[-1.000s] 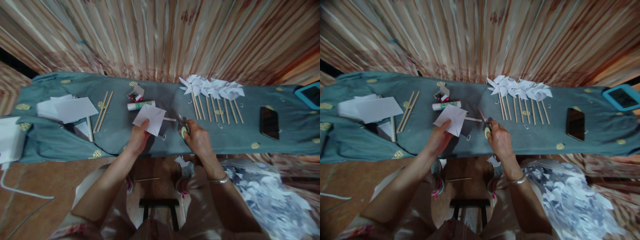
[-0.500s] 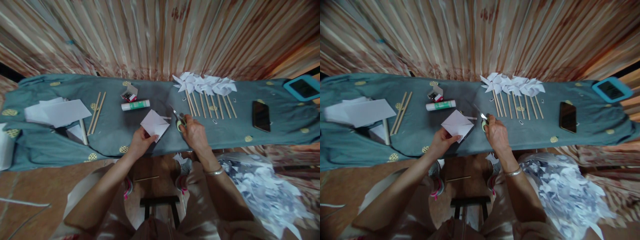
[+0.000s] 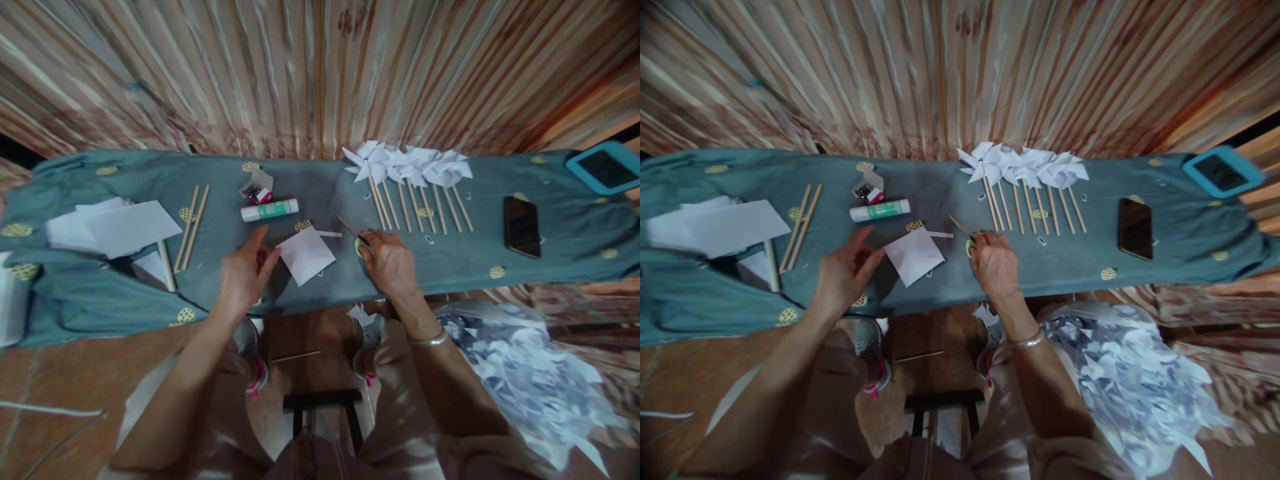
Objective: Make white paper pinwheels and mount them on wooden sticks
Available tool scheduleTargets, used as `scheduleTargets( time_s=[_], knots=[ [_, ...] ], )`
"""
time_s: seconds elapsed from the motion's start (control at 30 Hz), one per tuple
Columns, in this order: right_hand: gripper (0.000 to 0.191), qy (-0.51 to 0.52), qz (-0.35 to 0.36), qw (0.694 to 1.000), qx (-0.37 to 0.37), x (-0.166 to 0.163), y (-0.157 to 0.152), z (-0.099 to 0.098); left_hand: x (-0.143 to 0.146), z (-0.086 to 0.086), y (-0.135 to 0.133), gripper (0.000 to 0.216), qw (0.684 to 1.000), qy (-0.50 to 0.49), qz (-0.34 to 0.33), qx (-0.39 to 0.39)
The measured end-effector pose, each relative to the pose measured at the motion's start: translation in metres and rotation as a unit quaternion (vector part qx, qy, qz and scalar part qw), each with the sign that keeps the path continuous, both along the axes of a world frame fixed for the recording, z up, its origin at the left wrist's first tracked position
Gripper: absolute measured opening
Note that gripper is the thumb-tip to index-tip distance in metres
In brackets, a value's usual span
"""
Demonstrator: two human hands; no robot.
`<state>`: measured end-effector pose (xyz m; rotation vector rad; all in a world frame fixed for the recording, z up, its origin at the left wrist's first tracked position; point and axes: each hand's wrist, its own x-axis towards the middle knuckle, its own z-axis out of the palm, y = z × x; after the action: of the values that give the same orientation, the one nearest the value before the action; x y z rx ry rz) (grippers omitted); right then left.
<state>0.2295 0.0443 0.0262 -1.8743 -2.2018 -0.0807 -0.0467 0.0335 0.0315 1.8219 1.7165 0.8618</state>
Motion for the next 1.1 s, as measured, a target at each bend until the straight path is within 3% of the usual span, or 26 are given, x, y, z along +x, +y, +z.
scheduleTargets(
  time_s=[0.1,0.2,0.3,0.4,0.93,1.1],
  knots=[
    [0.03,0.067,0.035,0.995,0.059,-0.006,-0.002,0.001,-0.001,-0.005,-0.001,0.036,0.974,0.106,-0.06,0.192],
    [0.03,0.136,0.123,0.979,0.093,-0.023,-0.008,0.002,0.012,-0.017,-0.006,0.028,0.946,0.11,-0.174,0.25],
    [0.028,0.111,0.226,0.963,0.097,-0.043,-0.016,-0.003,0.025,-0.029,-0.011,0.026,0.941,0.118,-0.226,0.222],
    [0.026,0.085,0.252,0.962,0.065,-0.054,-0.019,-0.009,0.027,-0.034,-0.012,0.026,0.946,0.134,-0.229,0.184],
    [0.024,0.06,0.234,0.97,-0.035,-0.037,-0.021,-0.005,0.017,-0.032,-0.011,0.03,0.955,0.151,-0.238,0.095],
    [0.022,0.087,0.21,0.974,-0.007,-0.03,-0.019,0.001,0.011,-0.032,-0.007,0.029,0.957,0.102,-0.235,0.134]
  ],
)
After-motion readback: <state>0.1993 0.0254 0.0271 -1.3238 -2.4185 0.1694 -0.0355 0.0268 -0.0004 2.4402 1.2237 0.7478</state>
